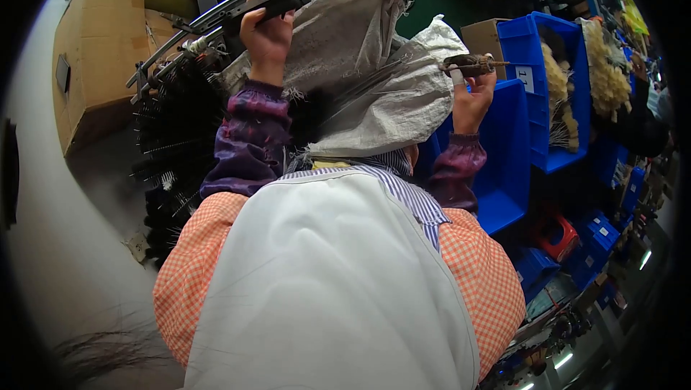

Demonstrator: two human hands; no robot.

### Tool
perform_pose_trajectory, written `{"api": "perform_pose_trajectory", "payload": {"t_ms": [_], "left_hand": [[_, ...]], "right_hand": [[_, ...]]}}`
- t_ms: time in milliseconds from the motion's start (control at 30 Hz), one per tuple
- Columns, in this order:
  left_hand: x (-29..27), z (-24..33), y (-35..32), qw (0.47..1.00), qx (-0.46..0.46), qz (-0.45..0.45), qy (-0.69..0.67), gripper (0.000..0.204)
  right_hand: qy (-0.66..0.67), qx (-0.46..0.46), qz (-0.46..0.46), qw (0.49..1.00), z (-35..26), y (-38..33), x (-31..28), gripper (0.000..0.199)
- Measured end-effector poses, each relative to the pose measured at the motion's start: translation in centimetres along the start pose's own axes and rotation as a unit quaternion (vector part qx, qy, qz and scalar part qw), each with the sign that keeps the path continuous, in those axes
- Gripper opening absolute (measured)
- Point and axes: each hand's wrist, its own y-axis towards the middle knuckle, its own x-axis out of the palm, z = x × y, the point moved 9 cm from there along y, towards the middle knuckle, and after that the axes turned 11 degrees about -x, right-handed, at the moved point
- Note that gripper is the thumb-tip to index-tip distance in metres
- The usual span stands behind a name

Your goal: The person assembles industrial brushes by manually inserting bundles of bristles from a cloth bag into a specialized assembly fixture.

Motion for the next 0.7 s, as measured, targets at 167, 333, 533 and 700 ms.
{"api": "perform_pose_trajectory", "payload": {"t_ms": [167,333,533,700], "left_hand": [[0.8,-4.8,2.2,0.999,-0.039,0.015,0.023,0.031],[0.8,-8.5,2.9,0.992,-0.094,0.076,0.031,0.032],[0.6,0.1,-0.3,0.999,0.021,0.000,0.039,0.024],[-1.5,-5.6,2.0,0.994,-0.091,0.055,0.023,0.024]], "right_hand": [[-0.009,-0.005,-0.049,0.999,-0.1,0.8,2.0,0.048],[0.023,-0.024,-0.056,0.998,-1.6,0.6,3.7,0.051],[-0.010,0.018,-0.051,0.998,1.3,-0.8,0.3,0.055],[0.017,-0.004,-0.060,0.998,-0.3,0.2,3.4,0.051]]}}
